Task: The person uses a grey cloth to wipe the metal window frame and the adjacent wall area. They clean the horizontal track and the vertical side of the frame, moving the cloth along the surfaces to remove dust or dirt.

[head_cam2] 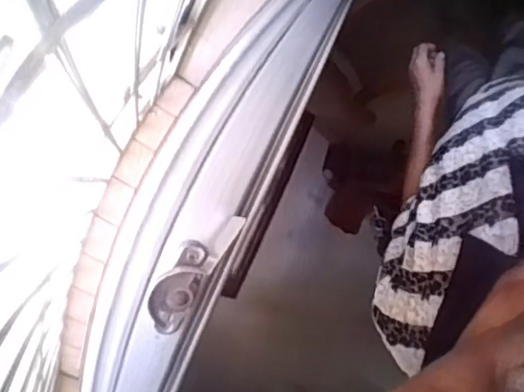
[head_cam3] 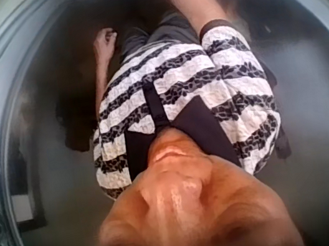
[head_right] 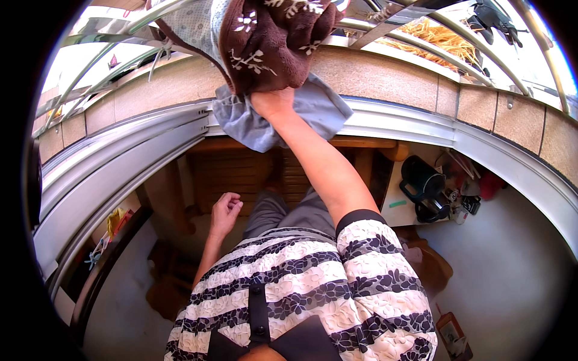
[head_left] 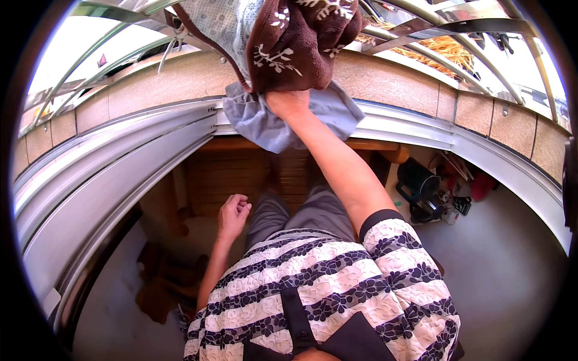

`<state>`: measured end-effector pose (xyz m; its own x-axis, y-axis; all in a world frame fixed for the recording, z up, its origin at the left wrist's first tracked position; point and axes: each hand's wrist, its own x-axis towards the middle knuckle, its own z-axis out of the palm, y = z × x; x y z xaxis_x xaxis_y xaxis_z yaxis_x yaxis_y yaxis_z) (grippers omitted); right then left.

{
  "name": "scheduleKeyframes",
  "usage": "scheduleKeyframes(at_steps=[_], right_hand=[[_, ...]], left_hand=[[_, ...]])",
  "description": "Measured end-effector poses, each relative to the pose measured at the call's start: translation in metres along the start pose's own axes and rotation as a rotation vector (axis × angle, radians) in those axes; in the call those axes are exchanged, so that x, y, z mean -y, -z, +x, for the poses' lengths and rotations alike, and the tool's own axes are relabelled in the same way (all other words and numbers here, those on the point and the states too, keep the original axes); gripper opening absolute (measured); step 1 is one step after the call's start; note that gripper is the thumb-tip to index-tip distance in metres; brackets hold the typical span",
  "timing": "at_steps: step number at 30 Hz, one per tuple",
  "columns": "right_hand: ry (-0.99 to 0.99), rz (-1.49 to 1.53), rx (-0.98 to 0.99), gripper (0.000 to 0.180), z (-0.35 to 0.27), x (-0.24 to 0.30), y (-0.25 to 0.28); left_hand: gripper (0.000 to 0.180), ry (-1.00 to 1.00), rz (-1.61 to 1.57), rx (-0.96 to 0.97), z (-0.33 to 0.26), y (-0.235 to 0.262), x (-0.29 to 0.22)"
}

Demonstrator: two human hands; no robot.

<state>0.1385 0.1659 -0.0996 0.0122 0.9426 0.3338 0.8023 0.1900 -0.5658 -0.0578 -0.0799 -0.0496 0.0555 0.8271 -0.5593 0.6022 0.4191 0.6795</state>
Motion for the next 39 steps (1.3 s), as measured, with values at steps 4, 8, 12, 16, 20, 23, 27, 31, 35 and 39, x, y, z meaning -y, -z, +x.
scheduleKeyframes(at_steps=[4,8,12,16,20,23,27,31,35,39], right_hand=[[0.009,0.196,0.400,0.035,0.002,0.025,-0.023],[0.268,0.391,0.584,0.029,-0.004,0.039,-0.019],[0.521,0.186,0.284,0.028,-0.016,0.013,0.017],[0.471,0.020,0.472,0.023,-0.025,-0.038,0.074],[0.425,-0.033,0.329,0.019,-0.044,-0.107,0.139],[0.305,-0.195,0.080,0.019,-0.067,-0.150,0.200],[0.114,-0.474,0.067,0.021,-0.108,-0.200,0.256],[-0.039,-0.577,0.009,0.018,-0.117,-0.190,0.230],[-0.006,-0.542,0.071,0.019,-0.103,-0.142,0.191],[0.126,-0.402,0.123,0.022,-0.085,-0.066,0.135]], left_hand=[[0.018,0.020,0.043,0.017,-0.006,0.002,-0.001],[0.018,0.005,0.075,0.065,0.002,0.002,-0.007],[0.017,-0.038,0.096,0.094,0.014,0.003,-0.023],[0.018,-0.093,0.128,0.135,0.031,0.004,-0.026],[0.018,-0.159,0.127,0.166,0.043,-0.003,-0.027],[0.019,-0.170,0.118,0.153,0.045,-0.007,-0.034],[0.018,-0.153,0.124,0.169,0.047,-0.013,-0.029],[0.018,-0.150,0.127,0.185,0.048,-0.019,-0.025],[0.019,-0.121,0.094,0.186,0.044,-0.024,-0.019],[0.019,-0.129,0.112,0.158,0.039,-0.024,-0.025]])
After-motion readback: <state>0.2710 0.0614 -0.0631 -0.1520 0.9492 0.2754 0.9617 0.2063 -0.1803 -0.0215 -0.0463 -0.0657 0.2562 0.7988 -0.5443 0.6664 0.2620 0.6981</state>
